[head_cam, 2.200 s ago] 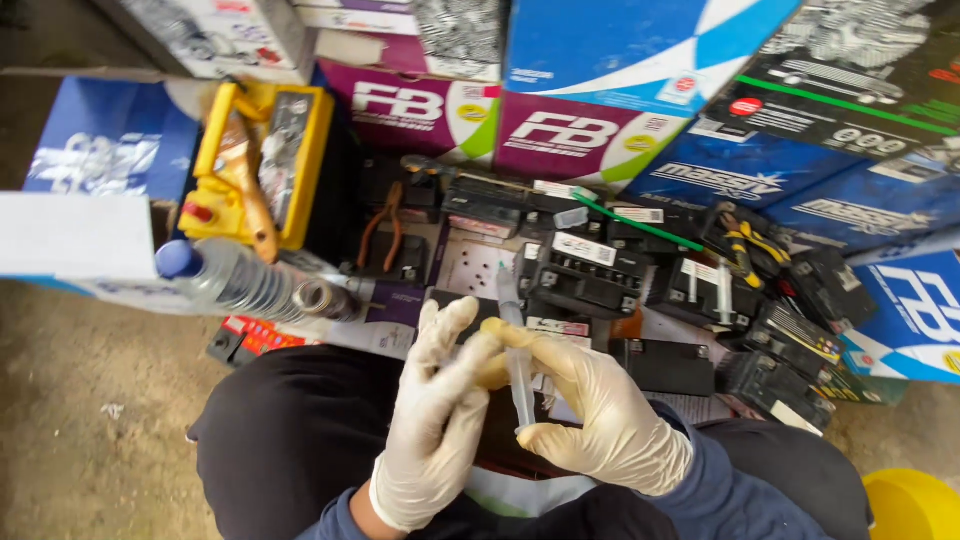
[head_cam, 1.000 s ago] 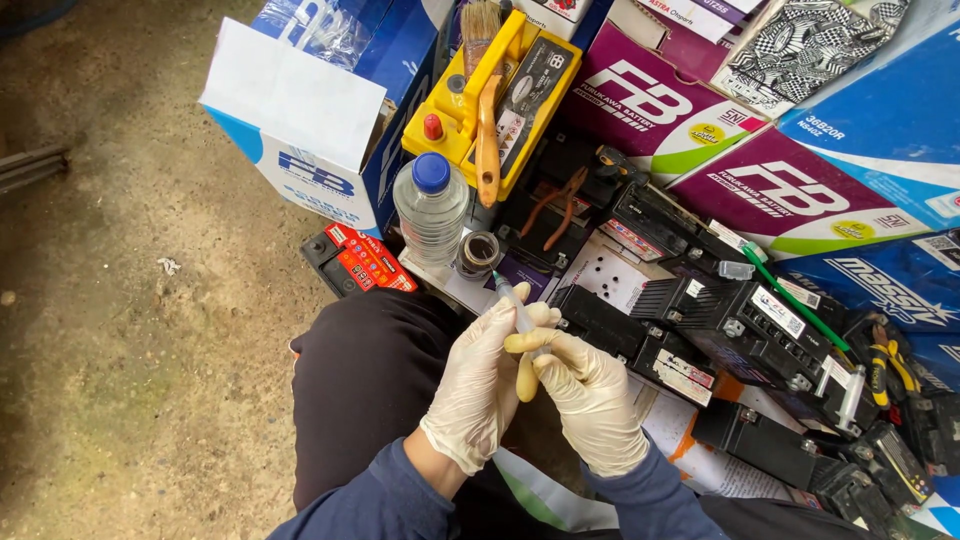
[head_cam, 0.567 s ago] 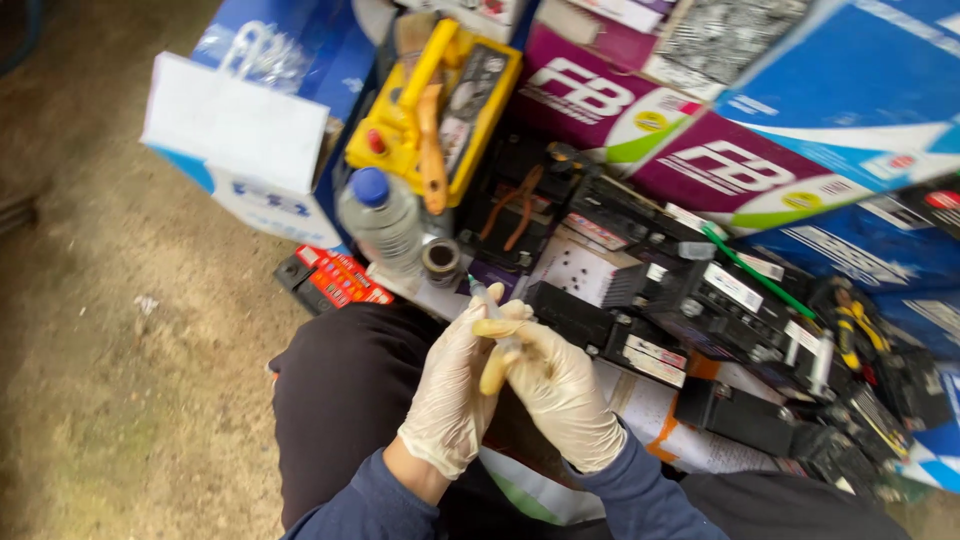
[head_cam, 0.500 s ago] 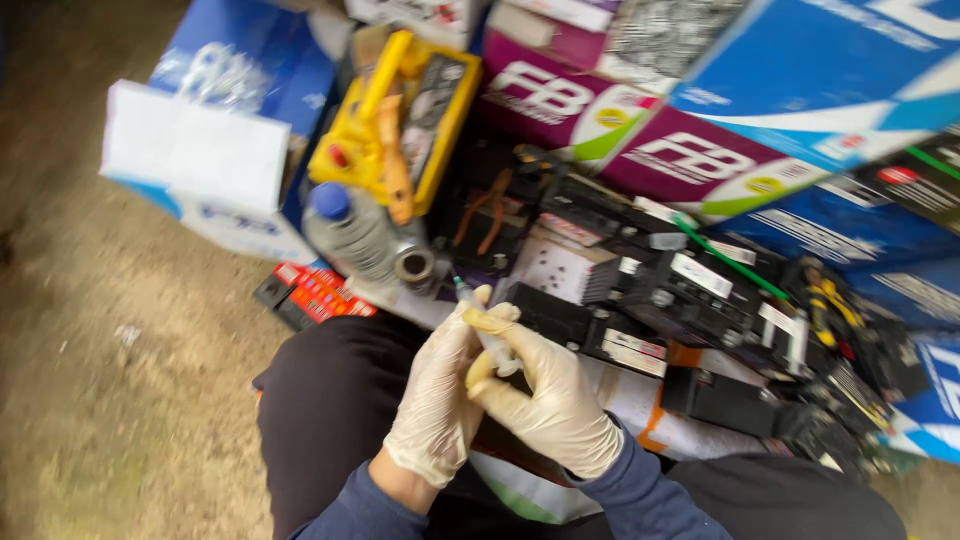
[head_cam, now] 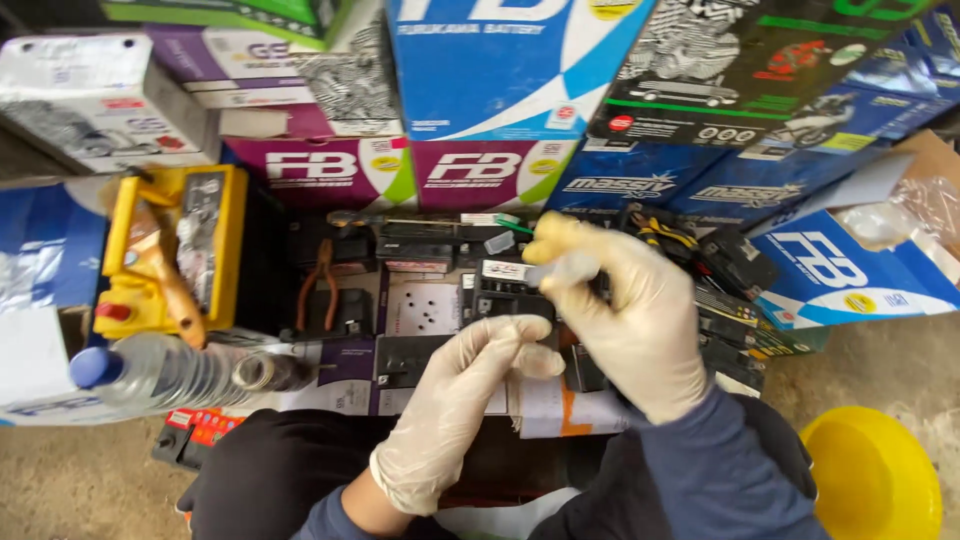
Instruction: Refilling lead-acid batteries with liquid using a syringe
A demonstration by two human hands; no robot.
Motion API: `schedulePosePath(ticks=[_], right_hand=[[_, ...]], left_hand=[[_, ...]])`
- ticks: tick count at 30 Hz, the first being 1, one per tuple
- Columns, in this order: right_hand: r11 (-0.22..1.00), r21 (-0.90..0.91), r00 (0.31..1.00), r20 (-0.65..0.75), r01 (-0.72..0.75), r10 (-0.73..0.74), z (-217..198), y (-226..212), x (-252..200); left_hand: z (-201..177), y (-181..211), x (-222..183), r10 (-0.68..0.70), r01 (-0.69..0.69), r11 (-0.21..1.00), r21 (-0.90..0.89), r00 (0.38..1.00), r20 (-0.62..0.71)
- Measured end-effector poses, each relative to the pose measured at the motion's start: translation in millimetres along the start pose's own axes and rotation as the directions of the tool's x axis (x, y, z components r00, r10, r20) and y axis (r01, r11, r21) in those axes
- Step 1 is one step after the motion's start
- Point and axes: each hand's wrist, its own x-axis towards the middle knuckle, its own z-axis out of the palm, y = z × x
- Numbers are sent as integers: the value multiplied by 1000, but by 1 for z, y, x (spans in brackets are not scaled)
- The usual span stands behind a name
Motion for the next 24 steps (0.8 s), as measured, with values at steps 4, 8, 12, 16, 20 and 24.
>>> schedulePosePath(ticks=[4,8,12,16,20,24], right_hand=[[985,105,987,-73,-134,142,-30,26,21],[952,247,959,-174,-180,226,-40,57,21],[885,374,936,-101,-277,336,-44,79,11],[865,384,904,-146,-323,402,-43,81,11],[850,439,911,-143,-291,386,-43,97,3],[888,364,920,-161,-283,359,-43,97,-1]], left_hand=[[6,5,38,129,-143,988,60,972,198],[-2,14,82,494,-595,596,539,801,338],[-26,5,118,527,-726,165,668,637,562],[-44,-5,131,355,-740,-37,672,619,701],[-49,-14,140,176,-648,-62,759,741,648],[-58,-28,148,88,-603,-147,784,781,618]])
